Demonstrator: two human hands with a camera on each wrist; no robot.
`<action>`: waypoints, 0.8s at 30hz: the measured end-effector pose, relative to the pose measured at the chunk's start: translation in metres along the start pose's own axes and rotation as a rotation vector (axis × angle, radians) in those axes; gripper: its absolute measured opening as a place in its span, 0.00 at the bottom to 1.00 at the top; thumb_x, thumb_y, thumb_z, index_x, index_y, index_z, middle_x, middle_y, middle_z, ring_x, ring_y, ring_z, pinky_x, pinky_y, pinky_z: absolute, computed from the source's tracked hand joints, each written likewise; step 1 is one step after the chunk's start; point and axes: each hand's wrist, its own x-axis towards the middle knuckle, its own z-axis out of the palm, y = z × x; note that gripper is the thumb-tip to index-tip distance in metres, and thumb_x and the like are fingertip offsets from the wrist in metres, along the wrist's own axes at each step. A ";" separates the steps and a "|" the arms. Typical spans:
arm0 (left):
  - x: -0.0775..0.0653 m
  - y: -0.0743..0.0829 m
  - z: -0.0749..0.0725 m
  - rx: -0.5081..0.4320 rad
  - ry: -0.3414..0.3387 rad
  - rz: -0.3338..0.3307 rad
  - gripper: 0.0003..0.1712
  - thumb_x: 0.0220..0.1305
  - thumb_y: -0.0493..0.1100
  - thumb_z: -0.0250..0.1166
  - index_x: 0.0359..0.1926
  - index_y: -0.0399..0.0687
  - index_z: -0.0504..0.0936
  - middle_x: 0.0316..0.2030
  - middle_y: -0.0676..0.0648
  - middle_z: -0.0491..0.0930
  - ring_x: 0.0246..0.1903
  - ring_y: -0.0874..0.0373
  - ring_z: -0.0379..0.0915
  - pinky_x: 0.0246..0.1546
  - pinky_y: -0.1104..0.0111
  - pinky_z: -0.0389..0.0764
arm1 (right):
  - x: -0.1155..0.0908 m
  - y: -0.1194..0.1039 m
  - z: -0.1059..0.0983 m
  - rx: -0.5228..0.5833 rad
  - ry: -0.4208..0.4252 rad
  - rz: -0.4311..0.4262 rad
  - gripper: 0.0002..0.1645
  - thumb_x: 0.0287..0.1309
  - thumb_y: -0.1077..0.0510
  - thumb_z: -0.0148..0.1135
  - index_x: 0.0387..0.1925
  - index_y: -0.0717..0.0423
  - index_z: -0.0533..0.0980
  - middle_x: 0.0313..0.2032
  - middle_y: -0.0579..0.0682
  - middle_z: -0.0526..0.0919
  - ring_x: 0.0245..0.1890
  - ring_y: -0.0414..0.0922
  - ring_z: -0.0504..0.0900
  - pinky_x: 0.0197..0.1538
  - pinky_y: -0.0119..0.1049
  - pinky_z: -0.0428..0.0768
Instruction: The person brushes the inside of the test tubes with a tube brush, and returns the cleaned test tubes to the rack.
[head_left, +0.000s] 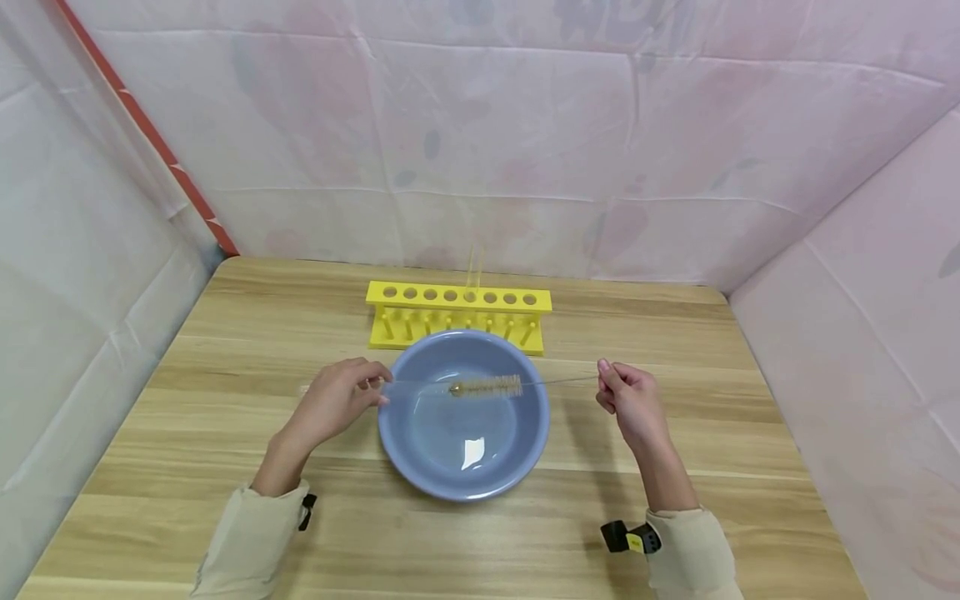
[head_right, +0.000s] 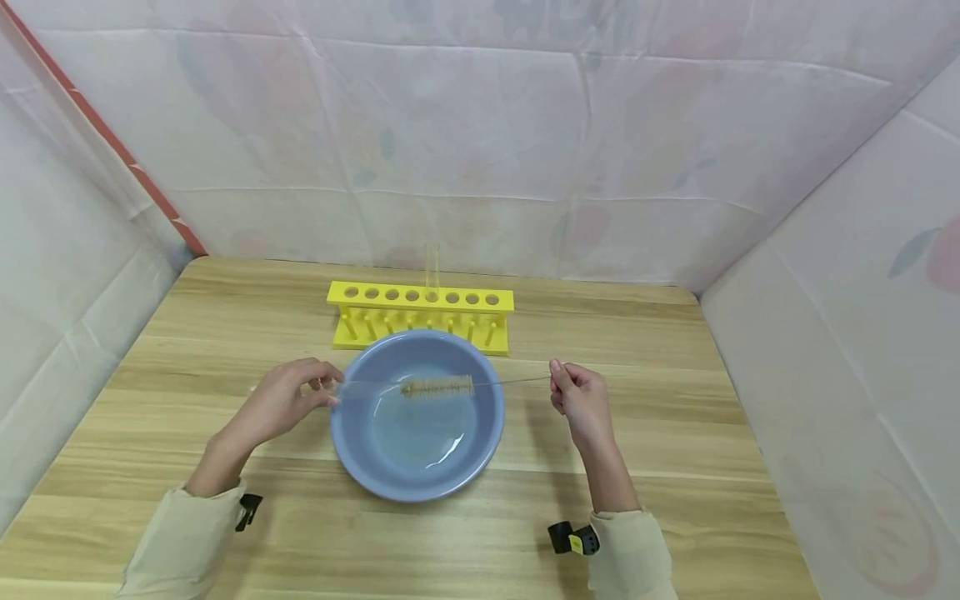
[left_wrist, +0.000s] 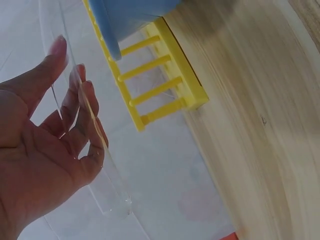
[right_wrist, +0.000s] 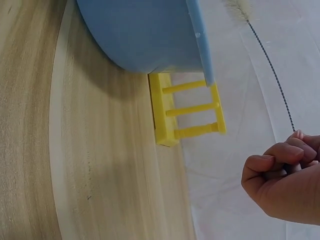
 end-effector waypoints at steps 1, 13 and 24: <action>0.000 0.001 0.000 -0.004 0.000 0.003 0.12 0.46 0.37 0.72 0.34 0.45 0.82 0.27 0.51 0.78 0.28 0.58 0.72 0.30 0.64 0.72 | 0.000 0.000 0.001 -0.001 -0.006 0.001 0.22 0.64 0.59 0.50 0.14 0.60 0.65 0.14 0.44 0.59 0.14 0.36 0.58 0.20 0.26 0.59; 0.005 0.010 0.000 -0.031 0.004 -0.027 0.11 0.48 0.38 0.70 0.36 0.44 0.82 0.29 0.51 0.77 0.31 0.56 0.74 0.32 0.63 0.74 | -0.001 0.004 0.004 -0.046 -0.066 0.017 0.22 0.65 0.55 0.50 0.17 0.62 0.67 0.14 0.48 0.65 0.16 0.39 0.65 0.22 0.29 0.68; 0.001 0.008 -0.001 -0.055 0.033 -0.003 0.13 0.47 0.37 0.71 0.37 0.43 0.81 0.33 0.47 0.80 0.33 0.55 0.75 0.34 0.61 0.75 | 0.000 0.002 -0.007 -0.207 -0.177 0.054 0.23 0.64 0.50 0.51 0.20 0.62 0.70 0.16 0.48 0.70 0.18 0.41 0.70 0.31 0.33 0.73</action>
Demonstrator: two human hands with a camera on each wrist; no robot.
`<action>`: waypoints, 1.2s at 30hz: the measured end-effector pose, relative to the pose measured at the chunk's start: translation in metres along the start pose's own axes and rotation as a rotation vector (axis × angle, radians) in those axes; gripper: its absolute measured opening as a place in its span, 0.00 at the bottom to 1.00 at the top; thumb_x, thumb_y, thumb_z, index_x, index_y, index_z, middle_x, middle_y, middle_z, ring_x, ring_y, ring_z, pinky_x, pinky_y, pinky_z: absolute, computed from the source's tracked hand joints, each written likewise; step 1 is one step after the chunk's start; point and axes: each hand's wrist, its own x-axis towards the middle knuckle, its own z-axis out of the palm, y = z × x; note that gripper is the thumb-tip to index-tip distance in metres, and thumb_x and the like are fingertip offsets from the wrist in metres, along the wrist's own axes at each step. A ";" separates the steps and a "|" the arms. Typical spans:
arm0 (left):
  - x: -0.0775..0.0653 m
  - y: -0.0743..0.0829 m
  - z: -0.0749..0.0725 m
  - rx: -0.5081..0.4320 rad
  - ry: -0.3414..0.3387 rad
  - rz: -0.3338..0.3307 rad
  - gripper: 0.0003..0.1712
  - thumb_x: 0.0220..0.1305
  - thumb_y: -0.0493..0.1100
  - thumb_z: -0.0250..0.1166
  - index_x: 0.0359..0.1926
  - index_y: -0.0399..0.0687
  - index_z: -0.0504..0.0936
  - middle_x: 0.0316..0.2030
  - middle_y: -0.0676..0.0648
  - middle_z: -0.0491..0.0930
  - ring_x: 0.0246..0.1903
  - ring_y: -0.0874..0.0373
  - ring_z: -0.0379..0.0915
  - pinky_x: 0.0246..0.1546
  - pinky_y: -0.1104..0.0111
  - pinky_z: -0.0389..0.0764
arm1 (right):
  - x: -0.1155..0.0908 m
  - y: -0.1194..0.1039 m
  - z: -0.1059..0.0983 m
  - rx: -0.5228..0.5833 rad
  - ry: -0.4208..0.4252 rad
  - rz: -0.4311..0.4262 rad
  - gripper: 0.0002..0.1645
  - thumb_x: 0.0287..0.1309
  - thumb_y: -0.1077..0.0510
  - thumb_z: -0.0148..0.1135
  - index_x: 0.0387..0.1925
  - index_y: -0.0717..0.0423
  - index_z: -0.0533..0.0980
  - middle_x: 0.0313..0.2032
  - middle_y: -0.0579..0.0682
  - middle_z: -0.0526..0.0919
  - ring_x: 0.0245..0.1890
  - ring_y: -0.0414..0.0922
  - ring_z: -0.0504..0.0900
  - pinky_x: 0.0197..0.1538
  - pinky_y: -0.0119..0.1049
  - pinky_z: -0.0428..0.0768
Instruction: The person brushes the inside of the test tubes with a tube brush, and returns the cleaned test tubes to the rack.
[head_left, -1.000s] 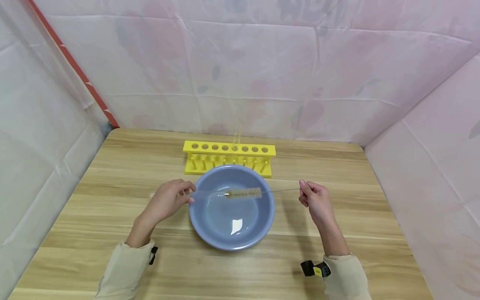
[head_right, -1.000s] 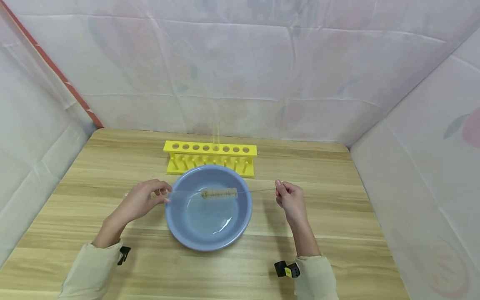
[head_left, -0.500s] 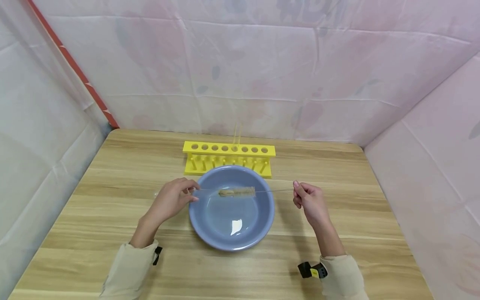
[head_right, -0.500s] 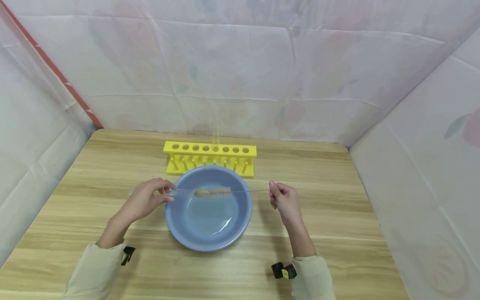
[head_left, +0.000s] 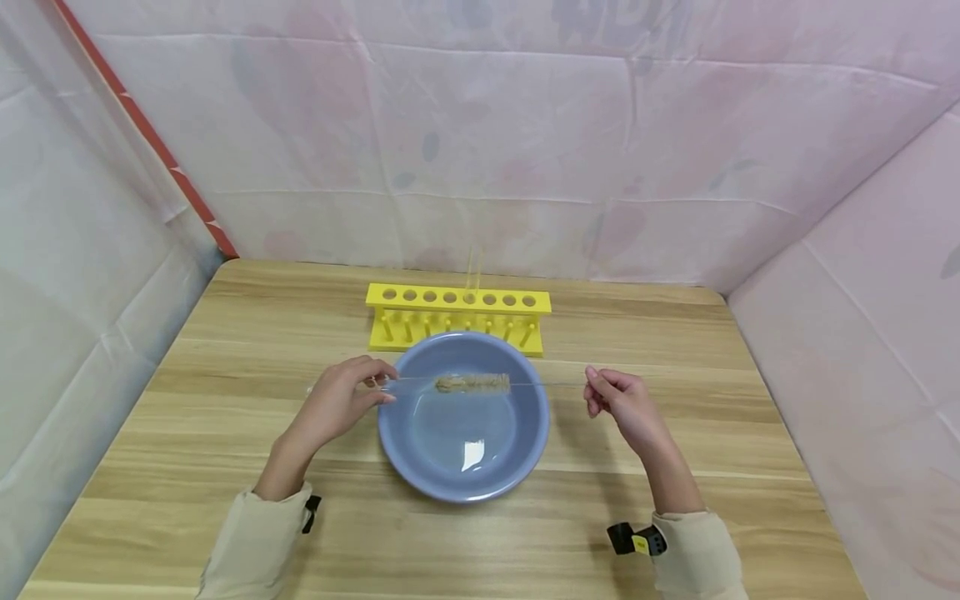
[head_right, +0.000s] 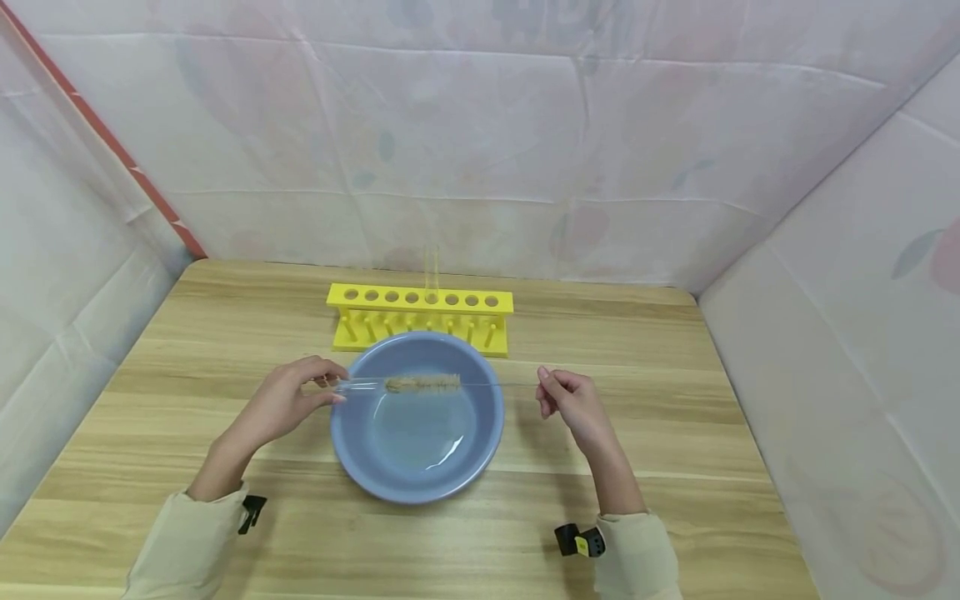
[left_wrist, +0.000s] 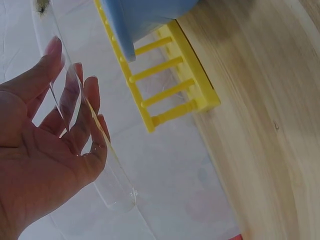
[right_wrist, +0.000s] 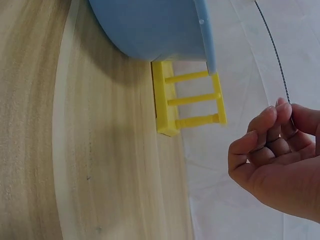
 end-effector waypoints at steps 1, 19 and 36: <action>0.000 0.000 0.000 0.002 -0.005 0.000 0.13 0.47 0.37 0.71 0.36 0.43 0.81 0.32 0.47 0.80 0.32 0.56 0.74 0.33 0.62 0.75 | 0.000 -0.001 -0.001 -0.009 -0.005 -0.002 0.23 0.64 0.51 0.51 0.19 0.62 0.69 0.15 0.47 0.68 0.17 0.41 0.68 0.29 0.33 0.71; 0.009 0.016 -0.005 -0.054 0.019 -0.015 0.14 0.46 0.34 0.71 0.37 0.41 0.82 0.30 0.49 0.78 0.30 0.55 0.75 0.29 0.66 0.75 | 0.000 -0.019 0.002 0.199 -0.037 -0.055 0.24 0.65 0.61 0.49 0.12 0.60 0.63 0.11 0.42 0.56 0.11 0.36 0.52 0.22 0.35 0.48; 0.026 0.037 -0.004 0.024 0.035 -0.020 0.12 0.44 0.36 0.73 0.33 0.42 0.82 0.30 0.48 0.81 0.27 0.57 0.74 0.30 0.65 0.74 | 0.009 -0.039 0.026 0.178 0.014 -0.047 0.25 0.65 0.62 0.50 0.10 0.60 0.63 0.11 0.42 0.54 0.11 0.36 0.51 0.20 0.31 0.50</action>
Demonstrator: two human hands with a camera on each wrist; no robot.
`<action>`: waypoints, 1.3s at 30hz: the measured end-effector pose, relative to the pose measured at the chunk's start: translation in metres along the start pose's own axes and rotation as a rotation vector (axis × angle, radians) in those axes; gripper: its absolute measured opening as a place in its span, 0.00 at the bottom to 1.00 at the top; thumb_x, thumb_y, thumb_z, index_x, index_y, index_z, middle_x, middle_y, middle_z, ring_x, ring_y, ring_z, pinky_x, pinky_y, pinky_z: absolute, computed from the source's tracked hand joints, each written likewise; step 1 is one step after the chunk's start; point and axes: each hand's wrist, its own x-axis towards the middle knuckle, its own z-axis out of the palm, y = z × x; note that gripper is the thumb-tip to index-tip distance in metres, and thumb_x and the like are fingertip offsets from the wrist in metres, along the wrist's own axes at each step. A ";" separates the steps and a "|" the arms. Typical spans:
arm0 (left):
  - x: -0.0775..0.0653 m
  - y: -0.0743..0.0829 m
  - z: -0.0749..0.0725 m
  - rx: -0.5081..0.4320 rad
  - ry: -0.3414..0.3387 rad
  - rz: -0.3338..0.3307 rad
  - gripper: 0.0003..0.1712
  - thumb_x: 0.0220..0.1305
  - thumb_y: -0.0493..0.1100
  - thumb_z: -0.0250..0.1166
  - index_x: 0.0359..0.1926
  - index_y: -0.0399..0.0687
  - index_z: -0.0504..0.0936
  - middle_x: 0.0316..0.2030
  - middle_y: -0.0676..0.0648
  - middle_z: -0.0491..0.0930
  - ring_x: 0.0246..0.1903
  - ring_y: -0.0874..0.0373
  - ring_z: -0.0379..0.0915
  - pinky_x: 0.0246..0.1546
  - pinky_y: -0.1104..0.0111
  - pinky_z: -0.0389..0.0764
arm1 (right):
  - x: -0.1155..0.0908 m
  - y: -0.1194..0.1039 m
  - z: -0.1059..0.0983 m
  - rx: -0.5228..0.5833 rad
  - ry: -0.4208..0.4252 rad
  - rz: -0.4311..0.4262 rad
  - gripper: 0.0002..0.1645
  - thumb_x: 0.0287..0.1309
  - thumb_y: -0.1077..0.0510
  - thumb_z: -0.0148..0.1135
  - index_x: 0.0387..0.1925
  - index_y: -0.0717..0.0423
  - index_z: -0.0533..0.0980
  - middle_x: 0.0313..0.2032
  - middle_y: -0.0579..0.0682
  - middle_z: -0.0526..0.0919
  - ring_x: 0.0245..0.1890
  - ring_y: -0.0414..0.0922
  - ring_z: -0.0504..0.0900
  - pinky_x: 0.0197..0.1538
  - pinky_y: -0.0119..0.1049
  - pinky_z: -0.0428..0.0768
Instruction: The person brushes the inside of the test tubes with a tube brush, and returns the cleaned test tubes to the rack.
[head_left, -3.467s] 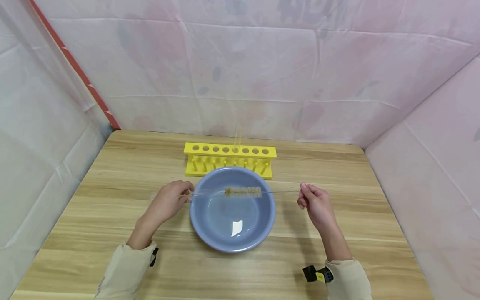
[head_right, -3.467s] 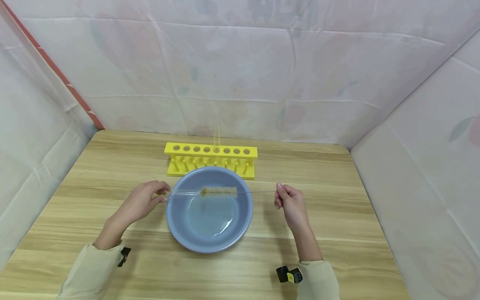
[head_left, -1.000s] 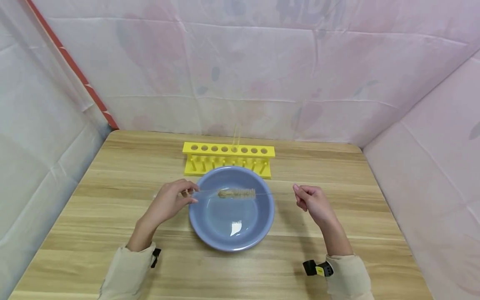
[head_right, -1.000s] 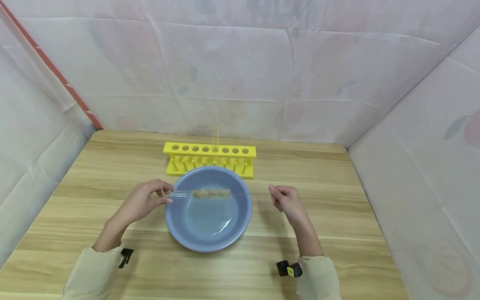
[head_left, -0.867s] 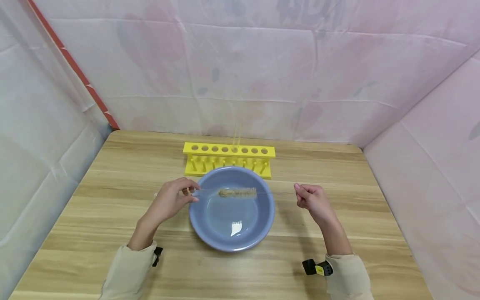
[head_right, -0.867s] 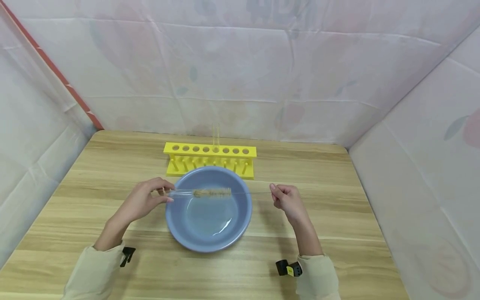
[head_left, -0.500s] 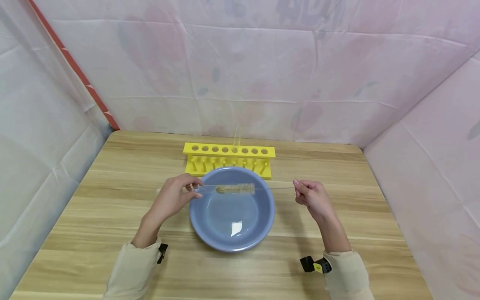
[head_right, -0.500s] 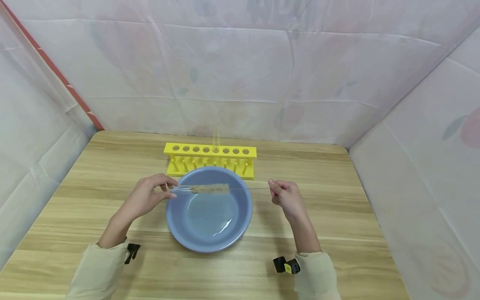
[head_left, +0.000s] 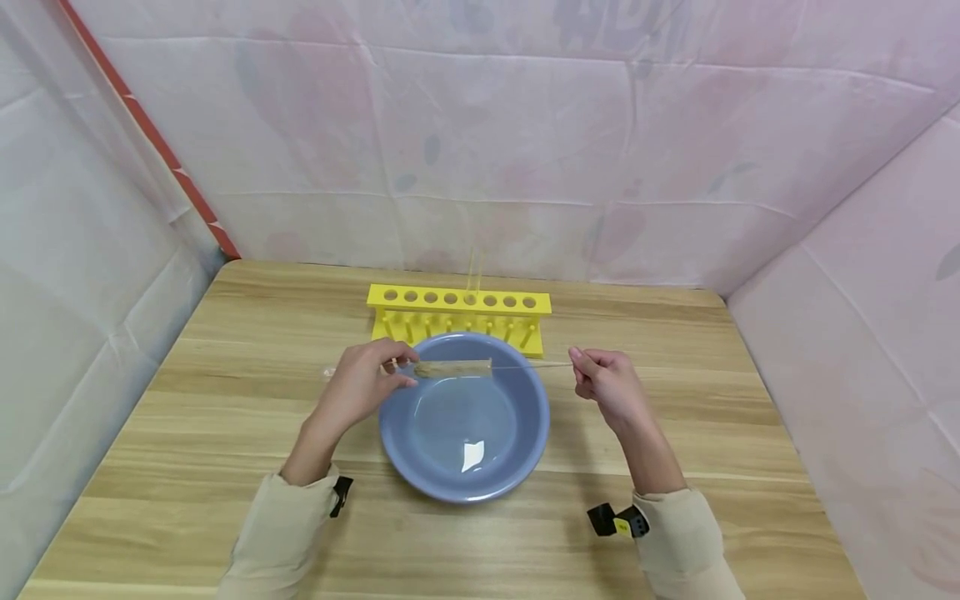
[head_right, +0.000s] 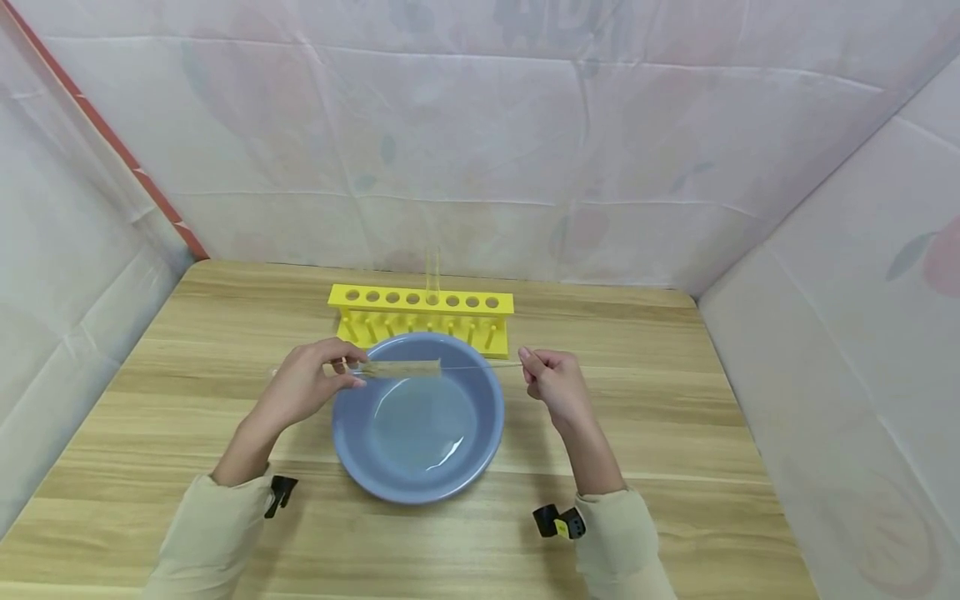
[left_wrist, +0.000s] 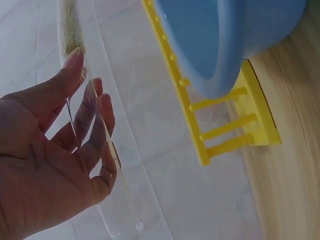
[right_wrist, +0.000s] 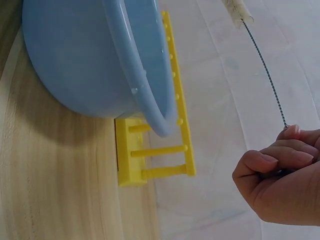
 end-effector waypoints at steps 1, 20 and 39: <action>0.000 0.001 0.000 -0.002 -0.004 -0.007 0.12 0.44 0.36 0.73 0.33 0.42 0.82 0.31 0.49 0.81 0.27 0.57 0.74 0.30 0.65 0.74 | 0.000 0.000 0.002 -0.001 0.000 0.001 0.25 0.65 0.62 0.50 0.10 0.61 0.63 0.11 0.42 0.55 0.11 0.36 0.51 0.20 0.30 0.50; 0.006 0.022 0.017 -0.059 -0.111 -0.028 0.11 0.45 0.35 0.72 0.33 0.44 0.82 0.30 0.49 0.78 0.31 0.56 0.72 0.33 0.65 0.74 | 0.005 0.011 0.054 -0.107 -0.059 0.025 0.23 0.64 0.64 0.49 0.14 0.71 0.64 0.09 0.46 0.60 0.09 0.39 0.57 0.16 0.28 0.56; 0.008 0.019 0.010 -0.139 -0.158 -0.024 0.09 0.49 0.37 0.70 0.34 0.44 0.81 0.32 0.47 0.79 0.34 0.55 0.73 0.38 0.62 0.75 | 0.003 -0.001 0.053 -0.210 -0.086 -0.085 0.23 0.62 0.63 0.52 0.15 0.73 0.65 0.10 0.50 0.62 0.11 0.41 0.61 0.17 0.32 0.61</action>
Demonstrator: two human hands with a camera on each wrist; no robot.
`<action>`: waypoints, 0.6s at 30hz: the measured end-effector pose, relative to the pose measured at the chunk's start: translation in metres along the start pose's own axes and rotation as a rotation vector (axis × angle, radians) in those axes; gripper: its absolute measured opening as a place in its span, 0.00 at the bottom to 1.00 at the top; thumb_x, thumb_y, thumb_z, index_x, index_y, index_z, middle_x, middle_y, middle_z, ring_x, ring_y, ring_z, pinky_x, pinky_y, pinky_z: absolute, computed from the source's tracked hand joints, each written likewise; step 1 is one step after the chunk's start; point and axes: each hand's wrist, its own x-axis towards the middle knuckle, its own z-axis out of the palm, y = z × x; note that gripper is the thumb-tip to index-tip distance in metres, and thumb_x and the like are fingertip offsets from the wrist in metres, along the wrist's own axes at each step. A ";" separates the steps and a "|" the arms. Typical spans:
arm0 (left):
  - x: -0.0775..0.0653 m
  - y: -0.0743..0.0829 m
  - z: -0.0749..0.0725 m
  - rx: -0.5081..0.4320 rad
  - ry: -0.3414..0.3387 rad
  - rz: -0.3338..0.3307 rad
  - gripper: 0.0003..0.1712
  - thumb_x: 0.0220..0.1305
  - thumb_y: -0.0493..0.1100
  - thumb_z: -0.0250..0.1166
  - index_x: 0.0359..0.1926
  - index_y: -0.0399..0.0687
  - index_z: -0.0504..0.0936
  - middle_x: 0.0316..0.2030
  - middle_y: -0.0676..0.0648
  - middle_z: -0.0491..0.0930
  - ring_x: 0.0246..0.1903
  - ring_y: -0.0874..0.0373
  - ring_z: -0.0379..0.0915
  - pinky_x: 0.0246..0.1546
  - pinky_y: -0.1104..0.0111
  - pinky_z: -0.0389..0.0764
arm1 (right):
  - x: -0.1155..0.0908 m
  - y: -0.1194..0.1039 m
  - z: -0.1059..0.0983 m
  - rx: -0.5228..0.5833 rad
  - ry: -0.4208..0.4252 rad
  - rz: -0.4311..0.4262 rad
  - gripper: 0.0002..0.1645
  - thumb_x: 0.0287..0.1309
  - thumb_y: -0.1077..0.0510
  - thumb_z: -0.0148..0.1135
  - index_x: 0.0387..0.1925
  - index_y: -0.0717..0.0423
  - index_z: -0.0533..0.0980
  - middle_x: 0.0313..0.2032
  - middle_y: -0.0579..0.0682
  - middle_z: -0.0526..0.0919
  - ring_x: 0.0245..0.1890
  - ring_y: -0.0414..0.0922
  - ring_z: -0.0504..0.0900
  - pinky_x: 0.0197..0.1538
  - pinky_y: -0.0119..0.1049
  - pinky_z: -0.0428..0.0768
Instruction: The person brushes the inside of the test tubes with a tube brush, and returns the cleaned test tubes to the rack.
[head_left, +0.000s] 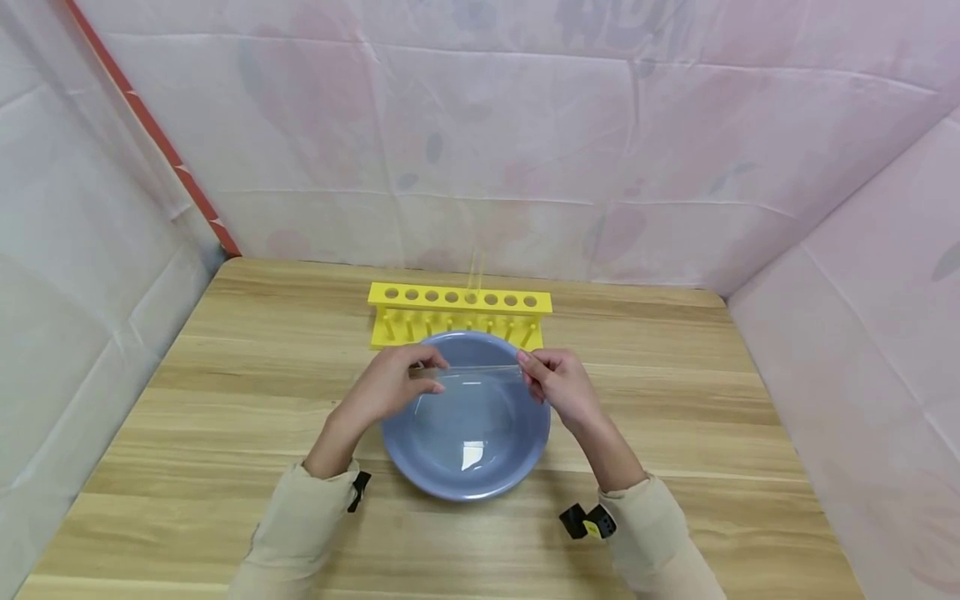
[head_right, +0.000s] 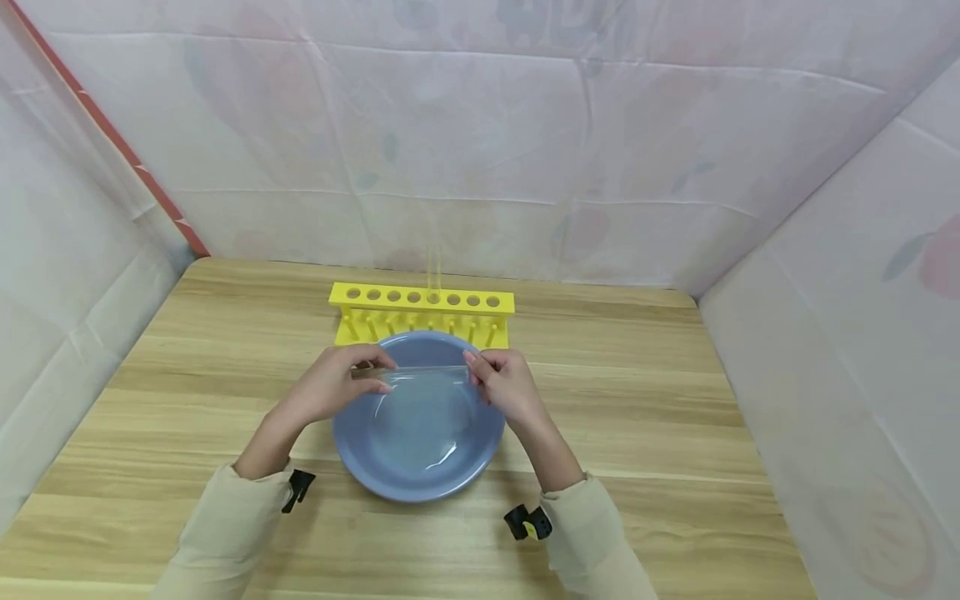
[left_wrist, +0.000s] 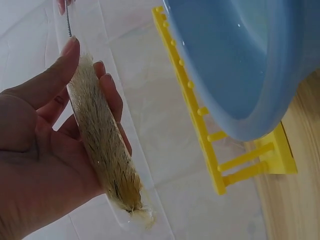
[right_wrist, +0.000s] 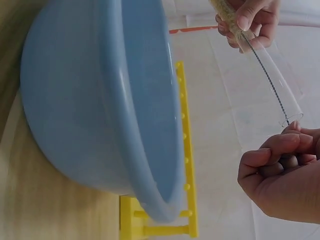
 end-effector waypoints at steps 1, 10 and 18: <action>0.000 0.000 -0.001 -0.011 -0.005 -0.001 0.09 0.49 0.37 0.69 0.34 0.44 0.81 0.32 0.47 0.79 0.35 0.54 0.74 0.39 0.61 0.75 | 0.000 -0.001 0.000 -0.010 0.007 -0.017 0.22 0.62 0.63 0.52 0.14 0.73 0.66 0.10 0.50 0.62 0.11 0.41 0.61 0.17 0.31 0.61; 0.001 -0.001 -0.005 -0.055 -0.013 -0.002 0.09 0.50 0.36 0.69 0.34 0.44 0.81 0.33 0.46 0.79 0.37 0.53 0.74 0.41 0.60 0.75 | 0.001 -0.001 -0.002 -0.067 0.053 -0.146 0.22 0.61 0.64 0.55 0.13 0.71 0.67 0.10 0.49 0.62 0.11 0.38 0.59 0.17 0.28 0.59; 0.002 -0.004 0.002 0.037 0.052 -0.019 0.11 0.47 0.37 0.71 0.34 0.43 0.81 0.33 0.49 0.81 0.37 0.54 0.75 0.40 0.61 0.75 | 0.003 -0.005 -0.003 0.179 0.003 0.091 0.25 0.62 0.66 0.52 0.08 0.62 0.65 0.10 0.46 0.61 0.10 0.37 0.54 0.17 0.27 0.54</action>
